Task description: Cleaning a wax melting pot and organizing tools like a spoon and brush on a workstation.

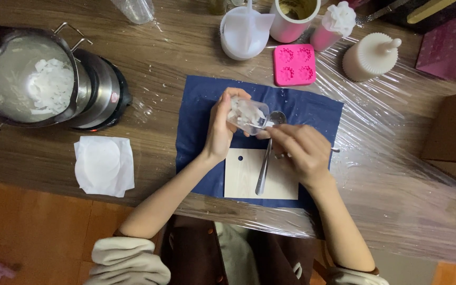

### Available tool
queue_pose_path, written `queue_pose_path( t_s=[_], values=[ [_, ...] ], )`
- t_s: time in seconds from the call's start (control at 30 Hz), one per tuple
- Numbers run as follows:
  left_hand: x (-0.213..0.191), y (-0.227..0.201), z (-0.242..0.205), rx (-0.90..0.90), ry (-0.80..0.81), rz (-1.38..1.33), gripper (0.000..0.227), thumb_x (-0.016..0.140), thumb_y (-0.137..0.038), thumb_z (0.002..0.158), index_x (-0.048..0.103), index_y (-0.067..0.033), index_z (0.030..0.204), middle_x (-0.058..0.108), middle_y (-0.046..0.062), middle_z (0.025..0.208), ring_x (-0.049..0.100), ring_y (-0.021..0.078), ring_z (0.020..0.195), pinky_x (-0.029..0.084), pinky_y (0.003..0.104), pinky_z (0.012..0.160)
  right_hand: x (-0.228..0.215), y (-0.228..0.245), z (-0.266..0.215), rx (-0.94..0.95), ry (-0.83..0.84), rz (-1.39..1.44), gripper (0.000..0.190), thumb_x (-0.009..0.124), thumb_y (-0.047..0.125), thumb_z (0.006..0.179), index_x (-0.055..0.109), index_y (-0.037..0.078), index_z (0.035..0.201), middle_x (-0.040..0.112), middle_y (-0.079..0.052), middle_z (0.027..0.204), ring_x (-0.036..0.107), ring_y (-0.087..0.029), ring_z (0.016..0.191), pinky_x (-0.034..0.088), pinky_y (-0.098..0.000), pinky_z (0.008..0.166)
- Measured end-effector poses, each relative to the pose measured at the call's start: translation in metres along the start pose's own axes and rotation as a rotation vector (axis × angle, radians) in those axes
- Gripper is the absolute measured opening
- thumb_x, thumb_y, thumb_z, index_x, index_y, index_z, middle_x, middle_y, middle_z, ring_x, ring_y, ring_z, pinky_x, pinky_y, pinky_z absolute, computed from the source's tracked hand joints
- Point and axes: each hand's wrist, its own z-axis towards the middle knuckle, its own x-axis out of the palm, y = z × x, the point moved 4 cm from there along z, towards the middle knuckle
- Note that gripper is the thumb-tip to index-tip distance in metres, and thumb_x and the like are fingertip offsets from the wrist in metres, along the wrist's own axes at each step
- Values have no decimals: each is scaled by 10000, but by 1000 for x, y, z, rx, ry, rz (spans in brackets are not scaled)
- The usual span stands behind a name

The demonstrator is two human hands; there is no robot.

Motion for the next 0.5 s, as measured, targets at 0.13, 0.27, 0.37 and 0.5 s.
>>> queue_pose_path(
  t_s=[0.13, 0.27, 0.37, 0.5],
  values=[
    [-6, 4, 7, -131, -13, -163, 496, 346, -516, 942, 533, -62, 1004, 601, 109, 786, 608, 137, 566, 494, 212, 378, -23, -34, -14, 187, -41, 65, 172, 669, 27, 746, 731, 55, 904, 646, -77, 745, 572, -248, 626, 497, -320, 567],
    [-9, -2, 8, -199, -24, -249, 485, 391, -527, 919, 529, -69, 997, 586, 107, 776, 566, 147, 557, 441, 227, 378, -36, -64, -9, 413, 96, 28, 82, 678, 11, 852, 705, 12, 929, 592, -115, 679, 561, -275, 635, 479, -340, 557],
    [-10, 2, 8, -212, -7, -264, 470, 412, -523, 911, 532, -74, 980, 585, 108, 736, 544, 136, 528, 416, 218, 364, -25, -76, -15, 531, 294, -56, 106, 695, 2, 806, 690, 16, 910, 598, -129, 660, 583, -305, 641, 483, -381, 566],
    [-14, -11, 10, 70, 39, 156, 432, 480, -478, 889, 584, -63, 939, 597, 115, 796, 595, 139, 674, 478, 225, 485, -16, -87, -26, 587, 420, -121, 127, 711, 64, 761, 671, 86, 880, 619, -63, 664, 615, -265, 645, 485, -373, 579]
  ],
)
